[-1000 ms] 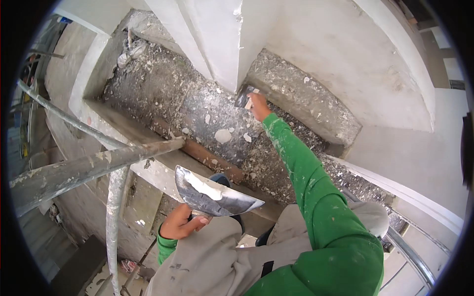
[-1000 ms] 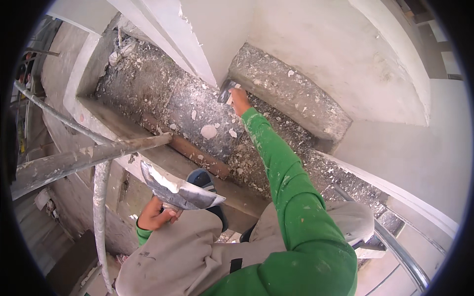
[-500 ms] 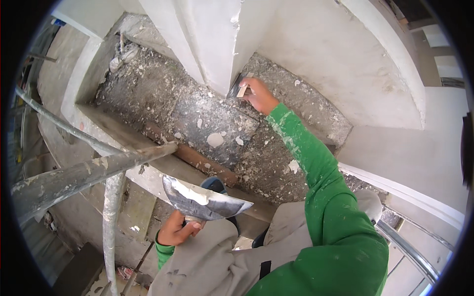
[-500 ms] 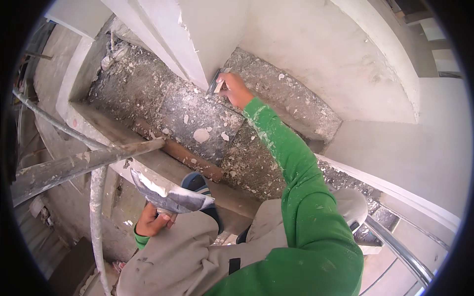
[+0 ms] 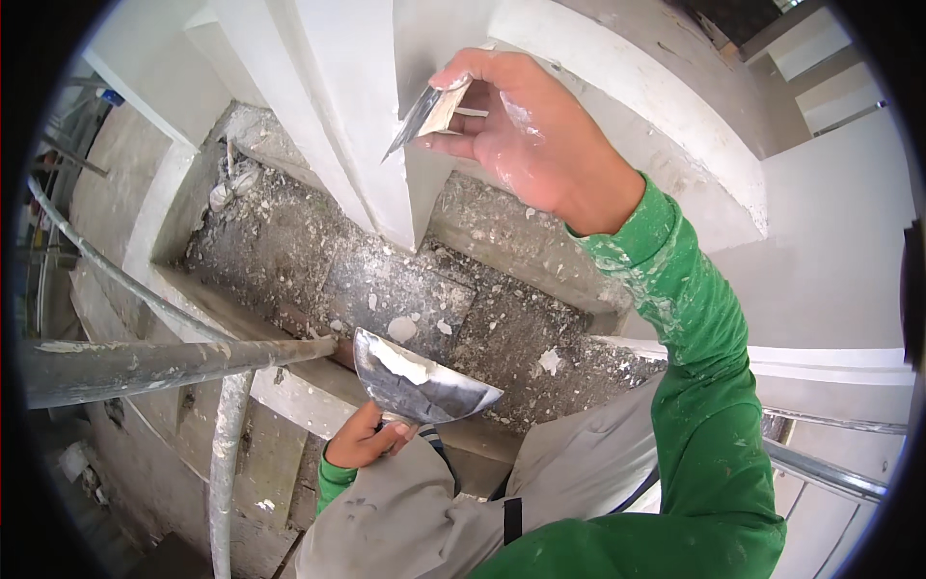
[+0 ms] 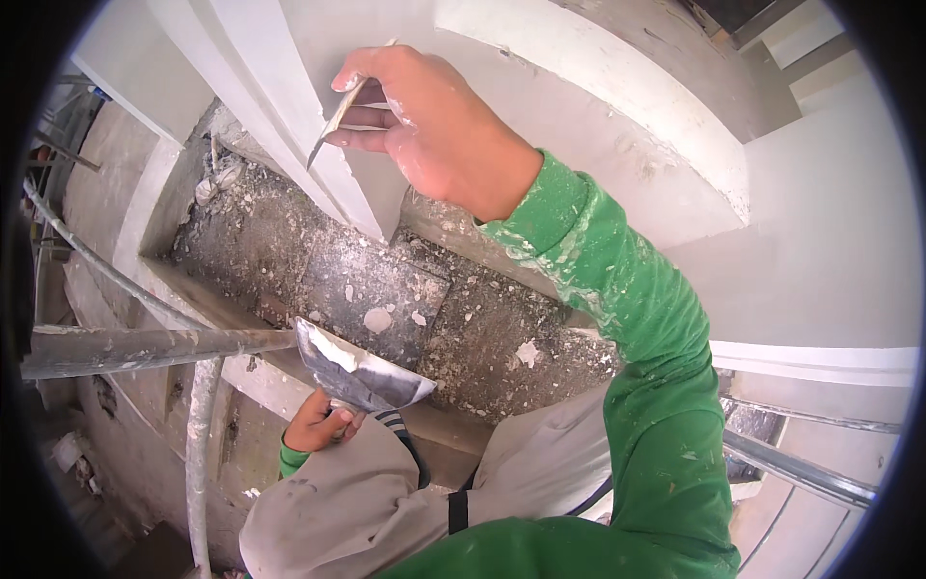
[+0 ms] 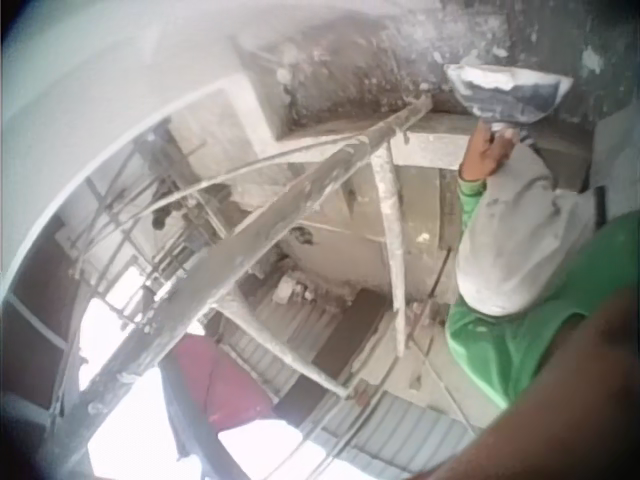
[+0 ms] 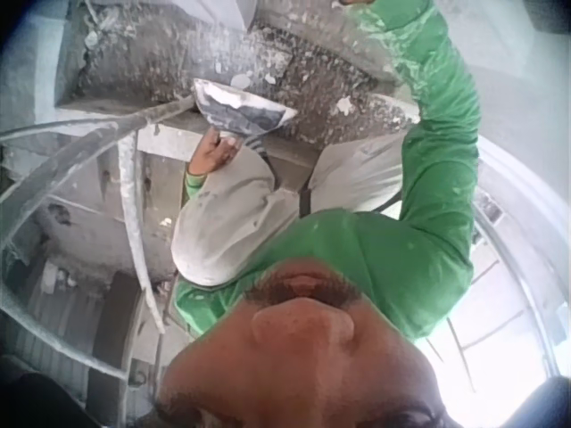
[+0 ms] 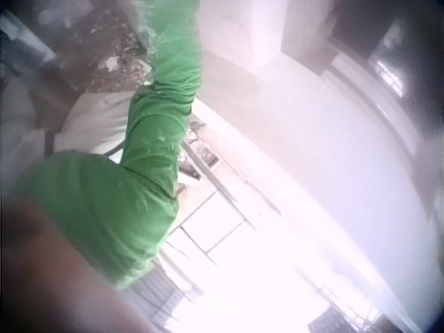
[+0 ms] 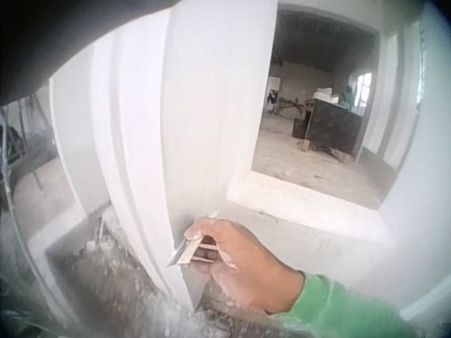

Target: The person sits on a concrete staircase and uses a trowel and a smaller scraper to apply and smooth white plaster onto the stair risers and the adjacent wall. They repeatedly scoop plaster from the trowel onto the scraper and spread it evenly across the surfaces.

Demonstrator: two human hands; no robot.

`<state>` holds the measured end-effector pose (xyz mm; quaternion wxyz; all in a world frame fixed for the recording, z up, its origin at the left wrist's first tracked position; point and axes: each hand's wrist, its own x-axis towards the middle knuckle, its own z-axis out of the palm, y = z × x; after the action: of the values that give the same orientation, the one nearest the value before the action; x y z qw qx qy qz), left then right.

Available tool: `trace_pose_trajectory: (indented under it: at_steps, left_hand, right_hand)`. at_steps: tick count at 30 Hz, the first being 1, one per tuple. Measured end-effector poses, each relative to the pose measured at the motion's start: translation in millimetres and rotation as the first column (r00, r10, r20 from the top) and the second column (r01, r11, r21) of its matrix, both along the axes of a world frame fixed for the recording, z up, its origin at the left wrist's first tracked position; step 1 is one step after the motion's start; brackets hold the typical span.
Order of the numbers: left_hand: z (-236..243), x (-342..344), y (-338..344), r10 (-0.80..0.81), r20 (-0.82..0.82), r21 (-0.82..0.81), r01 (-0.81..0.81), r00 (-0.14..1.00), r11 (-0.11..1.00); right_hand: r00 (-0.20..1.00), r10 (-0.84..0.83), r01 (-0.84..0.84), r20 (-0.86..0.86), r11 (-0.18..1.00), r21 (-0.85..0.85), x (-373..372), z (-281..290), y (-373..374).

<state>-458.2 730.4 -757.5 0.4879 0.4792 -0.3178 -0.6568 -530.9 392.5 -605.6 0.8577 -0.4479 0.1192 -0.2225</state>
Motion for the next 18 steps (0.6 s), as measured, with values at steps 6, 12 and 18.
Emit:
trace_pose_trajectory:
  at_steps: [6,12,18]
  left_hand:
    - [0,-8,-12,-0.002,-0.102,-0.023,-0.001,0.995,1.000]
    - [15,-6,-26,0.168,-0.337,-0.168,-0.235,0.927,0.958]
    - [2,23,-20,-0.048,-0.726,-0.240,-0.188,0.686,0.952]
  right_hand:
    - [0.981,-0.177,0.168,-0.080,0.980,-0.109,1,85,23]
    - [0.917,-0.328,0.398,0.227,0.706,-0.586,-47,14,51]
    - [0.931,0.093,0.284,0.353,0.424,-0.860,-63,-91,122]
